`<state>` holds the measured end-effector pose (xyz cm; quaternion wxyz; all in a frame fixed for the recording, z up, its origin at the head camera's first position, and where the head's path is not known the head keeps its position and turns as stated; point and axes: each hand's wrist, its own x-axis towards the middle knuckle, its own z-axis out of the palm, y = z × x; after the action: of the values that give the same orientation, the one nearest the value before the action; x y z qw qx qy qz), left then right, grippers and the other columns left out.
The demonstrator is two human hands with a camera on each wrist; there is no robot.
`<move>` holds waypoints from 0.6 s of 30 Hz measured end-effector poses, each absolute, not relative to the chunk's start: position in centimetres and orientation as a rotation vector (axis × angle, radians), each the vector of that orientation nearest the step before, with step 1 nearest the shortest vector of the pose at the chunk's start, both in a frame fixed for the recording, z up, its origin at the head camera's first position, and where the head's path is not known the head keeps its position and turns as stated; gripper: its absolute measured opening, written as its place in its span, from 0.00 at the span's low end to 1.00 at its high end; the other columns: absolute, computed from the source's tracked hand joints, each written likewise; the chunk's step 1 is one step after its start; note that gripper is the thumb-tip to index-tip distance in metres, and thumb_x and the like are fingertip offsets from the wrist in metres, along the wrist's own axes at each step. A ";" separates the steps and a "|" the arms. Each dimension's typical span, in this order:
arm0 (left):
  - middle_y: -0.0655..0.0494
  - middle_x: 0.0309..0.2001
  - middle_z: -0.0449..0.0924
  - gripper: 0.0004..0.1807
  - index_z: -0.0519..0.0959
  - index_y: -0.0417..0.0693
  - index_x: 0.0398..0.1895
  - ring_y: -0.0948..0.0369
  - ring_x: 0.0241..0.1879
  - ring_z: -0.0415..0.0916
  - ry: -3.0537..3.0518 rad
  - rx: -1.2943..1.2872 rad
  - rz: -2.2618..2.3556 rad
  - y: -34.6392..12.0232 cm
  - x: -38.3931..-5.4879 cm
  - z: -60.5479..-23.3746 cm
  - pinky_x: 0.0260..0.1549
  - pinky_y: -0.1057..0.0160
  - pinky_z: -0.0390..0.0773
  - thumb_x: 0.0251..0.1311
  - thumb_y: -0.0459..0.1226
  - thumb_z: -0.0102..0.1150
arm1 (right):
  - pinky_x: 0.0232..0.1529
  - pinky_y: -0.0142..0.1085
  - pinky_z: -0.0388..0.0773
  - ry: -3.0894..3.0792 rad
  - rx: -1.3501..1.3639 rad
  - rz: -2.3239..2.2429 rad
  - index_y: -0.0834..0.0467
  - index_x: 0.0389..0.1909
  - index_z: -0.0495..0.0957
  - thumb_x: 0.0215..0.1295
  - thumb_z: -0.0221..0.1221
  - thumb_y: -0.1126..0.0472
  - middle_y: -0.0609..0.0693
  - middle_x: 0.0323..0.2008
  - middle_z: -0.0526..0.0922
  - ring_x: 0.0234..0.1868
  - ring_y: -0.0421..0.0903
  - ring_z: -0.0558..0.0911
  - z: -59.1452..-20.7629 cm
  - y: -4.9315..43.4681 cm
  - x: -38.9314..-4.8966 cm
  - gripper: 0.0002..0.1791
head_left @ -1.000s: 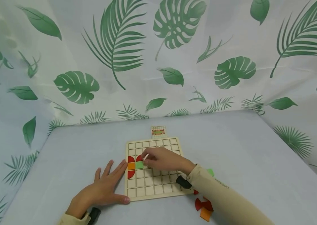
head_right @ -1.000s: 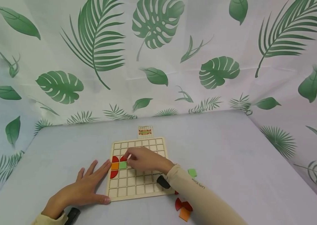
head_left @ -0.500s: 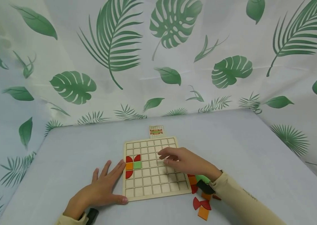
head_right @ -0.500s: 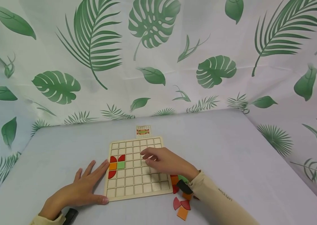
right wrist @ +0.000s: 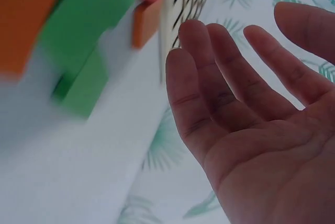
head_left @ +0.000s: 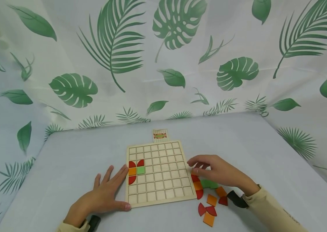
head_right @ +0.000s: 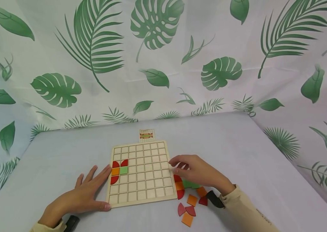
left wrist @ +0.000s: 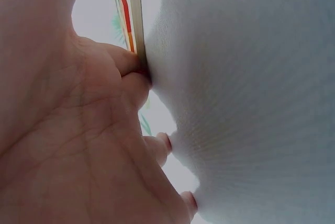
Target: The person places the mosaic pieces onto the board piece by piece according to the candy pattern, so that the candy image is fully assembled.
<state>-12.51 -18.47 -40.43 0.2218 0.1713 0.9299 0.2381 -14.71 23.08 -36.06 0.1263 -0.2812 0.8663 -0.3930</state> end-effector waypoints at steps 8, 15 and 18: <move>0.51 0.88 0.43 0.73 0.48 0.50 0.89 0.35 0.84 0.25 2.570 0.450 0.652 -18.4 -12.3 -40.5 0.70 0.22 0.24 0.47 0.65 0.80 | 0.49 0.36 0.83 2.572 -0.804 -1.117 0.62 0.61 0.83 0.78 0.64 0.60 0.50 0.53 0.87 0.47 0.41 0.83 -36.0 26.3 -13.1 0.16; 0.51 0.88 0.43 0.73 0.47 0.50 0.89 0.35 0.84 0.24 2.562 0.453 0.659 -18.3 -12.4 -40.5 0.70 0.23 0.24 0.47 0.65 0.80 | 0.42 0.34 0.82 2.561 -0.754 -1.058 0.59 0.57 0.85 0.74 0.68 0.62 0.42 0.42 0.86 0.41 0.38 0.80 -36.3 28.5 -11.6 0.14; 0.51 0.88 0.43 0.73 0.47 0.51 0.89 0.35 0.84 0.25 2.568 0.457 0.654 -18.4 -12.5 -40.5 0.70 0.23 0.24 0.47 0.65 0.80 | 0.40 0.34 0.81 2.526 -0.732 -1.041 0.57 0.54 0.86 0.72 0.69 0.63 0.39 0.40 0.84 0.40 0.38 0.79 -36.7 29.3 -11.0 0.12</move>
<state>-12.48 -18.35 -40.49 0.2243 0.1656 0.9306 0.2370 -11.04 29.31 -36.73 0.1561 -0.2556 0.8822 -0.3635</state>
